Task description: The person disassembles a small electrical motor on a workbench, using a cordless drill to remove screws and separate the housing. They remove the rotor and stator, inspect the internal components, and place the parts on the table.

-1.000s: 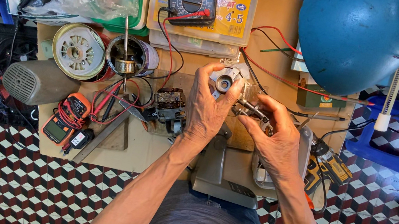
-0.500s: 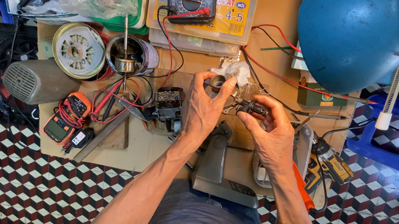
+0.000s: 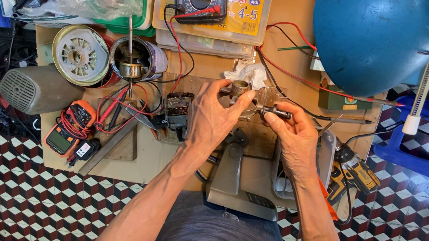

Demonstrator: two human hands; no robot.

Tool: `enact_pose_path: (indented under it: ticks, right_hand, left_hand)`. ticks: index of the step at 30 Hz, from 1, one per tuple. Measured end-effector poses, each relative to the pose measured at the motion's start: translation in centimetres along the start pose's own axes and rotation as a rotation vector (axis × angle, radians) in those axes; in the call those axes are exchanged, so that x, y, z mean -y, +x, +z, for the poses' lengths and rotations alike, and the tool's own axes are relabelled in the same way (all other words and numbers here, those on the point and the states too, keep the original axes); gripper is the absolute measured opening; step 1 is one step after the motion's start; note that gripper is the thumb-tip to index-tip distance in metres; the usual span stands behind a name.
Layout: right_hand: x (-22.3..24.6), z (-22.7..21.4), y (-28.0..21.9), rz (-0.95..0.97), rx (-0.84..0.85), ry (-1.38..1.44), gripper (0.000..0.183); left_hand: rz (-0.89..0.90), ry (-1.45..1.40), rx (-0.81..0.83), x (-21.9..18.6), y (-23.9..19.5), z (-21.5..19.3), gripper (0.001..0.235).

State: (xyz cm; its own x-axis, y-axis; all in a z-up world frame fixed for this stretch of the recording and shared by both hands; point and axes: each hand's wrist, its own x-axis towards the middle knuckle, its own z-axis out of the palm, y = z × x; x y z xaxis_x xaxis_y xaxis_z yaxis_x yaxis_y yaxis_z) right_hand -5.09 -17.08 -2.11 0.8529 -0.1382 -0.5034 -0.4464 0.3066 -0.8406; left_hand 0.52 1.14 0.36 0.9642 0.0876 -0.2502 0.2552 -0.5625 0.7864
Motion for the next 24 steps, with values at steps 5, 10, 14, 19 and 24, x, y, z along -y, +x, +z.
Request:
enact_pose_path:
  ticks: [5, 10, 14, 19, 24]
  right_hand:
    - [-0.04, 0.05, 0.09, -0.002, 0.014, 0.008, 0.037]
    - [0.30, 0.28, -0.18, 0.028, 0.004, -0.015, 0.038]
    - [0.49, 0.27, -0.36, 0.015, 0.007, -0.038, 0.039]
    - [0.32, 0.12, -0.58, -0.030, 0.033, -0.066, 0.042]
    - [0.15, 0.21, -0.74, -0.101, 0.051, -0.121, 0.047]
  left_hand:
    - [-0.039, 0.013, 0.038, 0.00, 0.18, -0.36, 0.066]
    - [-0.042, -0.017, 0.056, 0.40, 0.12, -0.48, 0.067]
    - [-0.010, -0.039, 0.032, 0.55, -0.04, -0.29, 0.063]
    - [0.082, -0.100, -0.005, 0.65, -0.27, -0.21, 0.057]
    - [0.030, -0.196, 0.054, 0.54, -0.53, -0.35, 0.059]
